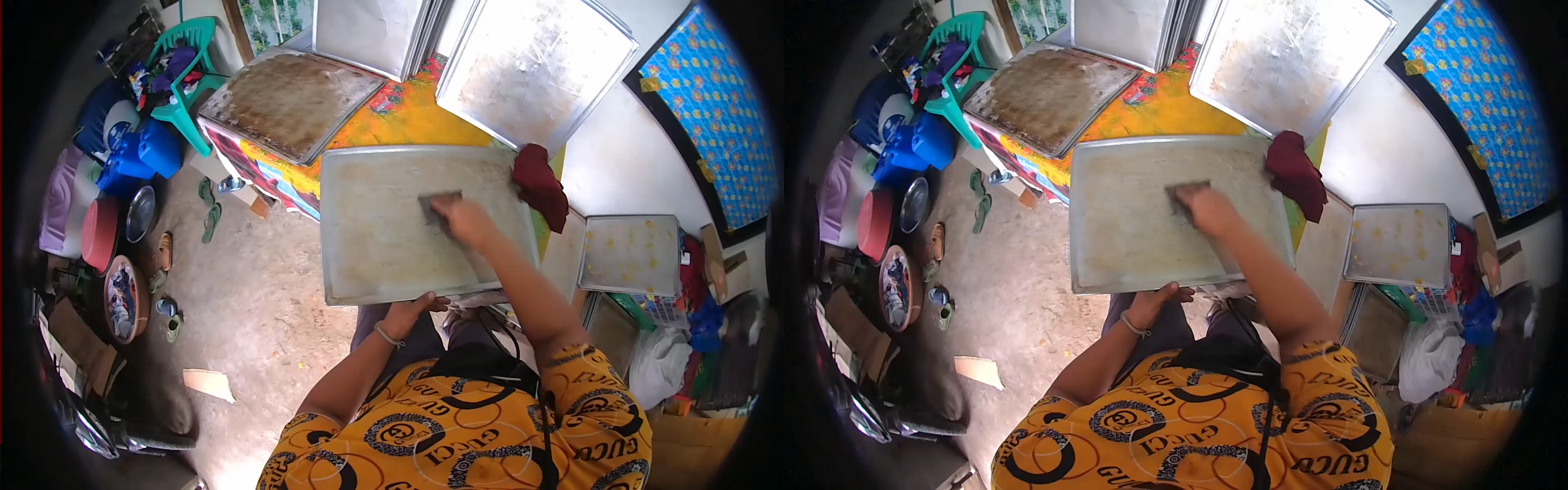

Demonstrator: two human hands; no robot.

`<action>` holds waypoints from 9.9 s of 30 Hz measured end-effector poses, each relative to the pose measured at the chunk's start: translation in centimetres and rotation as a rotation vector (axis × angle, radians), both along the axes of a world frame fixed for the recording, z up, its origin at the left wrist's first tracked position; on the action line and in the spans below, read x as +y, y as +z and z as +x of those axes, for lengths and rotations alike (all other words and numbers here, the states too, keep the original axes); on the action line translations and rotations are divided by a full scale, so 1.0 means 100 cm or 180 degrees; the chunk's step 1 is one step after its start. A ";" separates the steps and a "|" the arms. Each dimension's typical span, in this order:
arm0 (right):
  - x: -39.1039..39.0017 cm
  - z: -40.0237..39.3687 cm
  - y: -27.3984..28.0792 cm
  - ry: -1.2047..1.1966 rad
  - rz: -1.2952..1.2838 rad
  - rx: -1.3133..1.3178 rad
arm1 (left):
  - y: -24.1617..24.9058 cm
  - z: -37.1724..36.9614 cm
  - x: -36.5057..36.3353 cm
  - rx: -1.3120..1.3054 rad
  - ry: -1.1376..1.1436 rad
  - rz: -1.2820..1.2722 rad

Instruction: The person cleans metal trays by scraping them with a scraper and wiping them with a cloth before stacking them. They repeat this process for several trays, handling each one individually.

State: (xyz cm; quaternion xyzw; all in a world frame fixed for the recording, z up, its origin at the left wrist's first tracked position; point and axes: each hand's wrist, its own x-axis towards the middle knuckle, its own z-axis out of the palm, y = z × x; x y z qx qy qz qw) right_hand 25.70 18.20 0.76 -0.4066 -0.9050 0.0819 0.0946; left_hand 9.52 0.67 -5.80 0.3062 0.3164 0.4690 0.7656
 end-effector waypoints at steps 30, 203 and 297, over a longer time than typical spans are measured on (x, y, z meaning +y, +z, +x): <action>-0.031 -0.029 0.015 0.0195 -0.0237 -0.0530 | -0.010 0.003 0.003 -0.0072 0.0065 0.0061; -0.180 0.024 0.039 0.0665 -0.0440 -0.1153 | 0.041 -0.085 -0.036 -0.1458 0.1628 -0.0444; 0.040 -0.193 0.027 0.0265 -0.0373 -0.0902 | 0.054 -0.085 -0.053 -0.1614 0.1305 -0.0556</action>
